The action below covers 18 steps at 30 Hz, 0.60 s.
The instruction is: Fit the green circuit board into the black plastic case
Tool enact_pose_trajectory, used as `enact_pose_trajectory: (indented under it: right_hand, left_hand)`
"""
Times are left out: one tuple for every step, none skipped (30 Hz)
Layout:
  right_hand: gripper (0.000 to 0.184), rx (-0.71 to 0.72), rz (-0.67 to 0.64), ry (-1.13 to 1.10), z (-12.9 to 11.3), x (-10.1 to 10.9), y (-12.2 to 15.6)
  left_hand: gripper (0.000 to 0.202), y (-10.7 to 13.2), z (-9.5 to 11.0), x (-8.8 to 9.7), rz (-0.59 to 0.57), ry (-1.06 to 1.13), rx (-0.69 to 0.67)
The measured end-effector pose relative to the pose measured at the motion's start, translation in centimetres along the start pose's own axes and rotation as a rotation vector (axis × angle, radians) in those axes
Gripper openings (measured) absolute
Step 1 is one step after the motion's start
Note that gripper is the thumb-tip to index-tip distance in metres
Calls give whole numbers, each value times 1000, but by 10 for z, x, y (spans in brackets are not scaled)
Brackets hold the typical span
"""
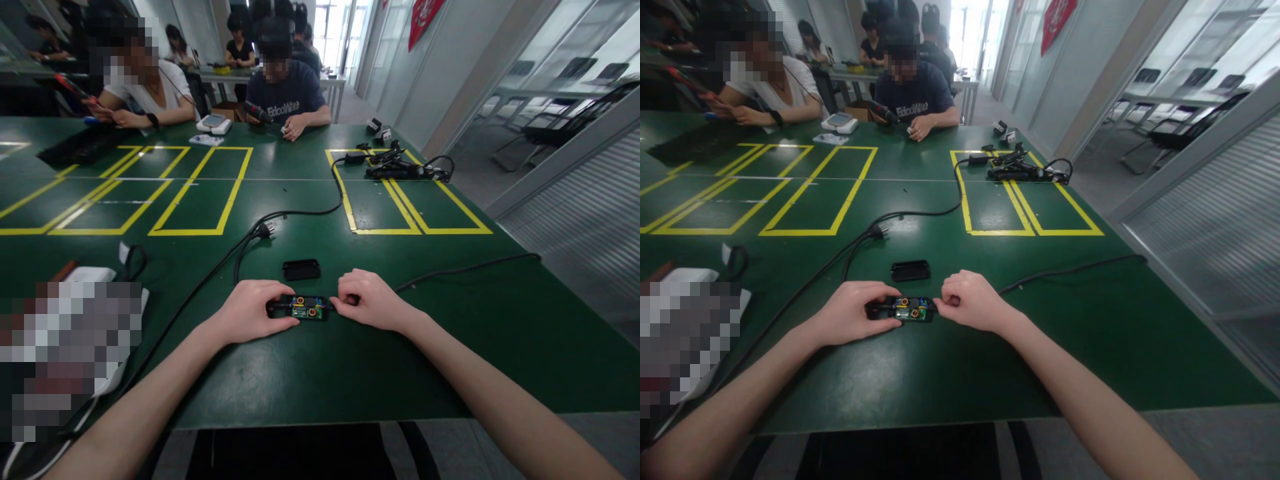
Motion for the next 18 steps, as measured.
enact_pose_trajectory:
  right_hand:
    - [37, -10, -7, 6, 0, 0, -1]
    - [37, -21, -14, 13, 0, -1, -1]
    - [37, -33, -19, 20, -1, -1, -2]
    - [36, -42, -25, 27, -1, -2, -2]
    - [36, -50, -30, 36, -1, -3, -2]
    - [35, -58, -29, 51, 0, -3, -3]
    - [35, -66, -23, 72, 0, -4, -3]
    - [35, -75, -10, 94, 1, -4, -4]
    - [35, -87, 9, 117, 2, -4, -4]
    - [35, -103, 31, 135, 4, -4, -4]
    - [35, -121, 53, 148, 6, -4, -4]
    - [35, -135, 73, 153, 8, -4, -4]
    - [35, -144, 92, 152, 10, -3, -4]
    - [34, -143, 114, 149, 11, -3, -4]
    - [32, -127, 142, 144, 10, -1, -3]
    - [28, -94, 176, 138, 9, 0, -3]
    - [24, -46, 212, 131, 6, 3, -2]
    - [21, 12, 246, 125, 3, 5, -2]
  left_hand:
    - [34, 0, 0, 0, 6, -10, -2]
    - [35, 1, 0, 0, 11, -20, -5]
    - [35, 1, 0, 0, 15, -28, -9]
    - [35, 1, 1, 0, 18, -33, -12]
    - [34, 0, 2, 0, 17, -37, -16]
    - [34, 0, 2, -1, 16, -42, -18]
    - [34, 0, 3, -1, 16, -48, -17]
    - [33, -1, 3, -1, 19, -57, -13]
    - [33, -1, 4, -1, 25, -68, -6]
    - [33, -2, 4, -1, 33, -78, -2]
    - [33, -3, 5, -1, 43, -87, 0]
    - [34, -3, 5, 0, 55, -92, -3]
    - [35, -4, 6, 1, 67, -91, -14]
    - [36, -4, 7, 2, 83, -83, -27]
    - [36, -4, 7, 4, 100, -68, -40]
    - [33, -4, 7, 6, 121, -45, -48]
    - [28, -4, 7, 8, 138, -16, -51]
    - [22, -3, 7, 10, 159, 13, -51]
Point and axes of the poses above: each hand's wrist, its own y-axis away from the middle knuckle, its own x-axis out of the back of the hand, z = x × y, the point moved 3 cm from there along -y, towards the middle knuckle
